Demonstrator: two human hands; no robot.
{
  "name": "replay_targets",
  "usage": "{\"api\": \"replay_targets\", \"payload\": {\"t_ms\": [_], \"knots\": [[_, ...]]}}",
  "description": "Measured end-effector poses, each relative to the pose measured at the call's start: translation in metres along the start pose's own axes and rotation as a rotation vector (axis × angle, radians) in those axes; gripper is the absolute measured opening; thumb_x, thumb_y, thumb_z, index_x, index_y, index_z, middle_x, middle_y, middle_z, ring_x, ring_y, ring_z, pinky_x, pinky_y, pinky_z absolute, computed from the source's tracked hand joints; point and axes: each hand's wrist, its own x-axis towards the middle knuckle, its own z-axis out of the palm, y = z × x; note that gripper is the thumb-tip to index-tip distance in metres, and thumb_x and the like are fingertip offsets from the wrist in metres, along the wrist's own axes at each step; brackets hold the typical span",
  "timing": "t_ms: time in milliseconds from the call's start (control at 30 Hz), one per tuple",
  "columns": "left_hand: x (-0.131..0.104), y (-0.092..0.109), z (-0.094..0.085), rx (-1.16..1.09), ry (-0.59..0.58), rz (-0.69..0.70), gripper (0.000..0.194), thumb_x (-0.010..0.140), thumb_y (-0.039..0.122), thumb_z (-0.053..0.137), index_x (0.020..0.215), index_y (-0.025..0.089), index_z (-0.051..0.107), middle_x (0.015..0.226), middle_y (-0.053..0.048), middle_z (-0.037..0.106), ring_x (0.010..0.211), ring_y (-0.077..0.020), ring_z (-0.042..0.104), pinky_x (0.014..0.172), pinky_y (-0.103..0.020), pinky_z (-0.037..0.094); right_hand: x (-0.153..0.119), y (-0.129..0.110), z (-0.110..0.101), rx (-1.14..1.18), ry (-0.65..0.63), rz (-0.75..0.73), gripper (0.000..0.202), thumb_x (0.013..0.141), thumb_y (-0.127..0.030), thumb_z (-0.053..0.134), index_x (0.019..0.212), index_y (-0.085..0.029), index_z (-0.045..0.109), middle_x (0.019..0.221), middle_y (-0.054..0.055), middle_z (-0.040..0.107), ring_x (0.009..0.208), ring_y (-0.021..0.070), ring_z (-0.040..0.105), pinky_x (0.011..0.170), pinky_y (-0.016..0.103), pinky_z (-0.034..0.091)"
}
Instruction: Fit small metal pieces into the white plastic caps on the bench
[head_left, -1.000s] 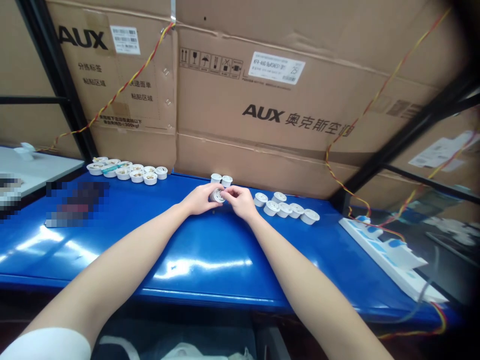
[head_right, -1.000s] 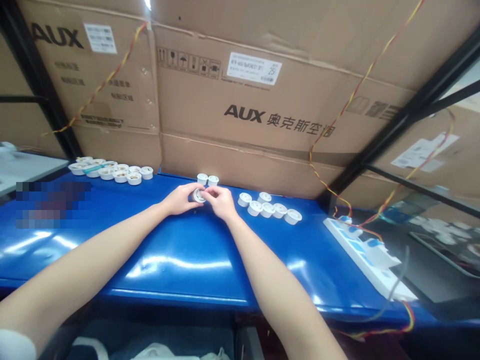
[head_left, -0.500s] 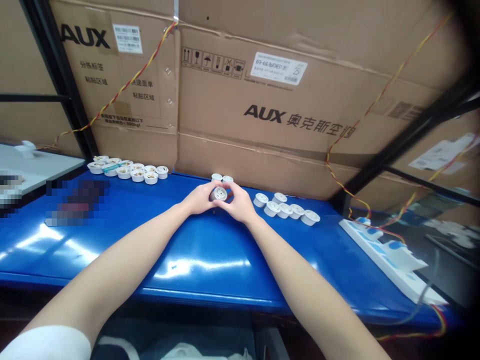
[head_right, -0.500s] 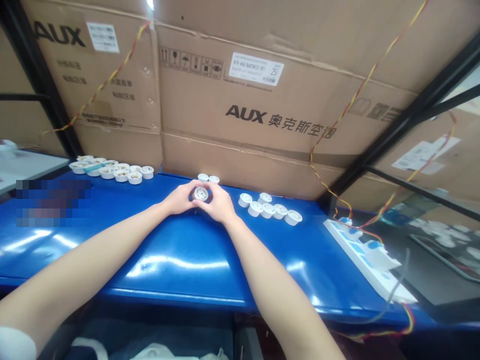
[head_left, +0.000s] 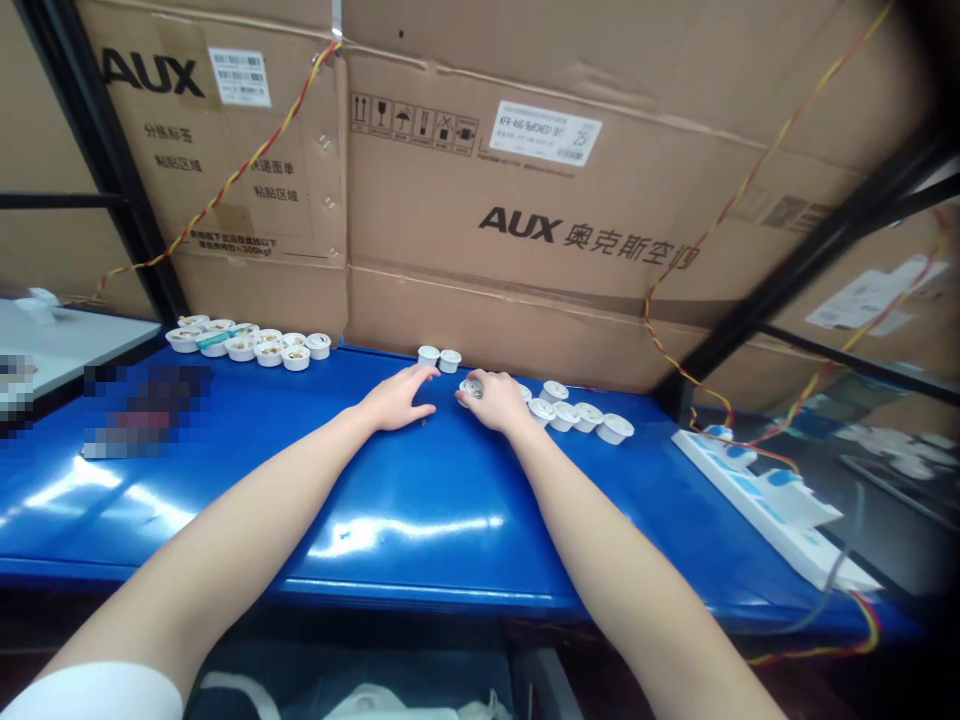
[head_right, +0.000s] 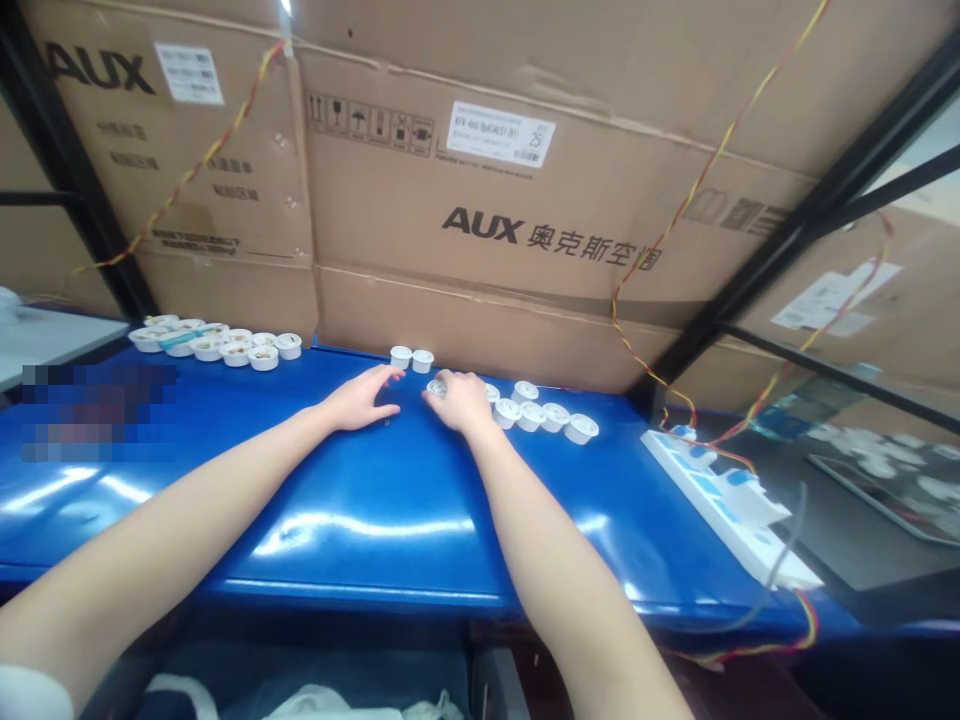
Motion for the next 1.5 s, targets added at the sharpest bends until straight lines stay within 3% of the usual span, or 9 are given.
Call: {"api": "replay_targets", "payload": {"t_ms": [133,300,767,900,1000,1100,1200,1333,1500], "knots": [[0.0,0.0,-0.001,0.028,-0.006,0.011,0.051,0.084,0.038,0.063,0.13,0.023,0.049,0.13,-0.01,0.057,0.122,-0.0282,0.053,0.102,-0.043,0.046,0.003,0.007,-0.002,-0.062,-0.01,0.132,0.047,0.086,-0.052,0.056,0.116,-0.016,0.065,0.106,0.017,0.071,0.105,0.0327,0.062,0.093,0.04,0.041],[0.001,-0.002,-0.002,0.047,-0.01,0.018,0.04,0.085,0.039,0.061,0.121,0.024,0.056,0.129,-0.009,0.057,0.121,-0.0287,0.053,0.103,-0.045,0.044,0.003,0.016,-0.005,-0.042,-0.043,0.232,0.039,0.085,-0.042,0.056,0.113,-0.017,0.064,0.106,0.016,0.071,0.104,0.034,0.062,0.089,0.04,0.042],[0.002,-0.004,0.0,0.056,-0.058,0.003,0.04,0.084,0.039,0.061,0.121,0.024,0.057,0.118,-0.008,0.063,0.11,-0.0274,0.059,0.096,-0.043,0.048,0.0,0.027,-0.004,-0.118,-0.073,0.28,0.029,0.08,-0.019,0.055,0.106,-0.021,0.068,0.096,0.013,0.072,0.094,0.0292,0.065,0.085,0.039,0.043],[0.003,-0.006,0.001,0.047,-0.05,-0.01,0.047,0.083,0.039,0.063,0.126,0.023,0.053,0.119,-0.009,0.063,0.108,-0.0275,0.059,0.094,-0.043,0.048,0.001,0.016,-0.011,-0.033,0.052,0.187,0.024,0.083,-0.025,0.056,0.103,-0.019,0.067,0.101,0.012,0.071,0.099,0.0289,0.062,0.091,0.04,0.043],[0.005,-0.006,0.003,0.085,-0.062,-0.009,0.034,0.082,0.039,0.062,0.112,0.022,0.061,0.112,-0.008,0.065,0.104,-0.0272,0.06,0.091,-0.042,0.049,0.003,-0.003,-0.011,0.133,0.152,0.015,0.029,0.087,-0.029,0.053,0.112,-0.018,0.063,0.113,0.012,0.066,0.107,0.0267,0.058,0.097,0.037,0.042],[0.007,-0.007,0.004,0.134,-0.09,0.001,0.018,0.084,0.038,0.06,0.087,0.022,0.066,0.101,-0.007,0.067,0.099,-0.026,0.06,0.09,-0.041,0.049,0.009,-0.02,-0.001,0.24,0.105,-0.064,0.057,0.08,-0.028,0.062,0.134,-0.017,0.049,0.132,0.014,0.054,0.117,0.0276,0.053,0.099,0.037,0.042],[0.008,-0.008,0.006,0.143,-0.084,0.002,0.018,0.084,0.037,0.059,0.086,0.022,0.067,0.099,-0.007,0.067,0.098,-0.0259,0.06,0.088,-0.04,0.049,0.023,-0.027,0.014,0.215,-0.002,-0.07,0.078,0.074,-0.026,0.067,0.146,-0.02,0.037,0.148,0.015,0.037,0.125,0.0312,0.046,0.104,0.042,0.04],[0.008,-0.01,0.007,0.143,-0.076,0.012,0.014,0.084,0.031,0.058,0.089,0.023,0.068,0.101,-0.005,0.068,0.098,-0.0251,0.06,0.09,-0.04,0.048,0.049,-0.029,0.029,0.134,-0.028,-0.124,0.064,0.085,-0.025,0.057,0.147,-0.024,0.039,0.153,0.013,0.033,0.137,0.0323,0.034,0.108,0.045,0.035],[0.008,-0.018,0.005,0.128,0.059,-0.155,0.015,0.082,0.019,0.053,0.09,0.023,0.066,0.099,-0.005,0.069,0.096,-0.0237,0.062,0.09,-0.037,0.049,0.067,-0.036,0.037,0.099,-0.061,-0.171,0.047,0.096,-0.029,0.045,0.142,-0.027,0.047,0.147,0.009,0.046,0.133,0.0297,0.039,0.108,0.046,0.037]]}}
